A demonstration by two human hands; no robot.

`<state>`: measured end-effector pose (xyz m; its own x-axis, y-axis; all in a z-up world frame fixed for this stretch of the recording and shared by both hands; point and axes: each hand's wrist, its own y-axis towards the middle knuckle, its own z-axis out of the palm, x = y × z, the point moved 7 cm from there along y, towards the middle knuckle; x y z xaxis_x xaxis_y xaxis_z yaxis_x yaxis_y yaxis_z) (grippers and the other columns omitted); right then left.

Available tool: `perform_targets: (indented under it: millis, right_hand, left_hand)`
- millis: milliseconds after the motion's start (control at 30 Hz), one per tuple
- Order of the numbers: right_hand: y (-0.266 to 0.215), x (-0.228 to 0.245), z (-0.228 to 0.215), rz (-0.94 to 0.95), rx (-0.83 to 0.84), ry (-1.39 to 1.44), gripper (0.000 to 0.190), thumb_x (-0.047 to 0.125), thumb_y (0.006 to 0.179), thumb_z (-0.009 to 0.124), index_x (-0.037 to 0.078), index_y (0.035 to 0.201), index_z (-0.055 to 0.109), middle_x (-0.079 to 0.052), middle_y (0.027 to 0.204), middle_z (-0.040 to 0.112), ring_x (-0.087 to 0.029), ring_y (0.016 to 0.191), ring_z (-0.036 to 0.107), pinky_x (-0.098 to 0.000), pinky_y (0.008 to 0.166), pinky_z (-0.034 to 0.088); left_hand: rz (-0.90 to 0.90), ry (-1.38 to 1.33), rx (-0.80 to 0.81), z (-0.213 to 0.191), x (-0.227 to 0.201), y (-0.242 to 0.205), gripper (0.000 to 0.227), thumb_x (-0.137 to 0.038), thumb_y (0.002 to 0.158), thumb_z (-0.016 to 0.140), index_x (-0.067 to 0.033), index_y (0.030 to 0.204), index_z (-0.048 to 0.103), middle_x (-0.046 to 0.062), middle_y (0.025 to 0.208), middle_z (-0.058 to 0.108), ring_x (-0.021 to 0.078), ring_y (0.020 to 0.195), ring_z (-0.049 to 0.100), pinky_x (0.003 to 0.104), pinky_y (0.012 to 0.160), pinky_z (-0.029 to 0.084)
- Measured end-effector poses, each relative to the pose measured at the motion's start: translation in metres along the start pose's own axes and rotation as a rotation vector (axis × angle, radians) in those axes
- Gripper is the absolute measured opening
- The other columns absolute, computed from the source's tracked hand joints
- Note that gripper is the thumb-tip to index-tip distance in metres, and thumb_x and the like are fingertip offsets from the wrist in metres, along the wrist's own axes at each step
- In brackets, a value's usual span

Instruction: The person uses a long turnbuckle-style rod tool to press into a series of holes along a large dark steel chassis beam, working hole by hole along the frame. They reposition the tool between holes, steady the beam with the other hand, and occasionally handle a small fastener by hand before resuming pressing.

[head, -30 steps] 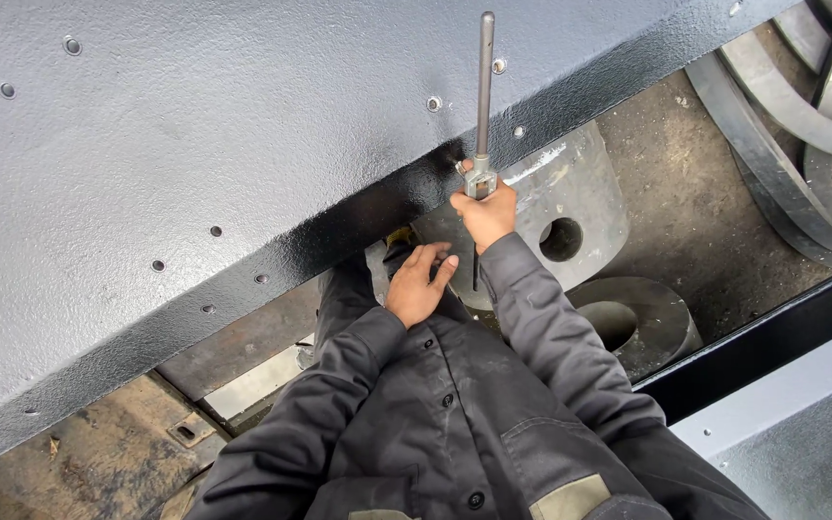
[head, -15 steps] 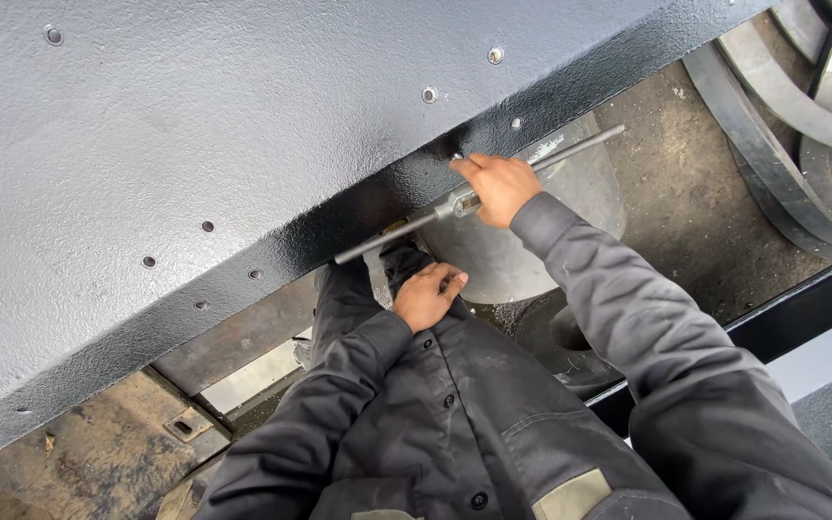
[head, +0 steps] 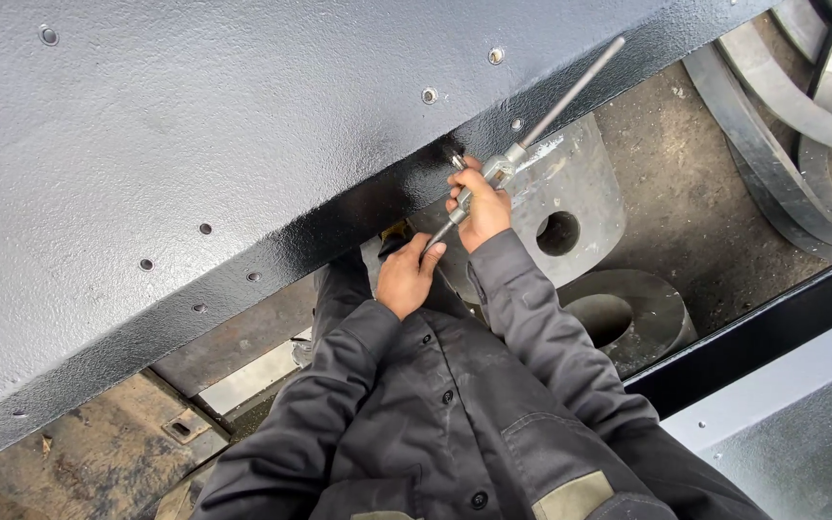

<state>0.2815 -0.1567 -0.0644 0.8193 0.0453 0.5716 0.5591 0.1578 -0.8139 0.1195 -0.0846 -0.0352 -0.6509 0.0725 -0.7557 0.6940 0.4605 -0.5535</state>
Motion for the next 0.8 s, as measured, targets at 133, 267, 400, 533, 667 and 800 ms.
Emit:
perform_targets:
  millis: [133,267,400,533,667,800]
  right_hand:
    - [-0.006,0.021,-0.051,-0.454,-0.225,-0.526,0.076,0.031,0.086,0.092,0.000,0.139,0.045,-0.009,0.124,0.045,-0.021,0.111,0.057,-0.0431,0.098,0.051]
    - [-0.104,0.104,0.004,-1.287,-0.338,-1.349,0.100,0.029,0.072,0.092,-0.003,0.149,0.038,-0.022,0.136,0.041,-0.037,0.125,0.044,-0.0529,0.105,0.041]
    - [-0.050,0.076,0.017,-0.941,0.025,-1.348,0.087,0.023,0.070,0.090,0.000,0.145,0.053,-0.017,0.110,0.060,-0.035,0.097,0.064,-0.0451,0.087,0.051]
    - [0.018,0.021,-0.013,-0.537,0.094,-0.919,0.058,0.016,0.076,0.082,-0.004,0.128,0.064,-0.004,0.082,0.074,-0.018,0.071,0.069,-0.0331,0.066,0.058]
    - [0.022,-0.017,-0.015,-0.189,-0.017,-0.157,0.047,0.012,0.078,0.079,0.000,0.122,0.067,-0.004,0.082,0.068,-0.017,0.064,0.061,-0.0312,0.056,0.052]
    - [-0.002,-0.007,0.000,0.159,0.077,0.132,0.032,0.027,0.085,0.083,0.006,0.102,0.065,-0.005,0.082,0.066,-0.019,0.072,0.067,-0.0364,0.065,0.058]
  left_hand:
    - [0.163,0.212,-0.133,-0.062,-0.046,0.007,0.031,-0.041,0.098,0.064,-0.0155,0.112,0.074,0.010,0.092,0.074,0.0334,0.081,0.070,0.045,0.069,0.052]
    - [0.397,0.497,-0.219,-0.102,-0.087,0.036,0.028,-0.039,0.092,0.070,-0.0150,0.105,0.078,0.008,0.079,0.069,0.0291,0.076,0.069,0.044,0.071,0.046]
    - [0.632,0.708,-0.307,-0.115,-0.142,0.044,0.025,-0.035,0.094,0.072,-0.0185,0.113,0.075,0.006,0.102,0.066,0.0261,0.104,0.061,0.042,0.092,0.042]
    - [0.728,0.600,-0.559,-0.124,-0.177,0.026,0.035,-0.027,0.092,0.072,-0.0161,0.125,0.066,0.009,0.131,0.060,0.0263,0.121,0.056,0.042,0.101,0.040]
    - [0.440,0.193,-0.396,-0.088,-0.097,0.010,0.033,-0.027,0.096,0.071,-0.0099,0.124,0.064,0.010,0.123,0.061,0.0314,0.115,0.060,0.044,0.093,0.045]
    - [0.310,0.207,-0.085,-0.037,-0.007,-0.018,0.036,-0.036,0.099,0.065,-0.0078,0.122,0.063,0.016,0.110,0.067,0.0368,0.098,0.067,0.046,0.085,0.052]
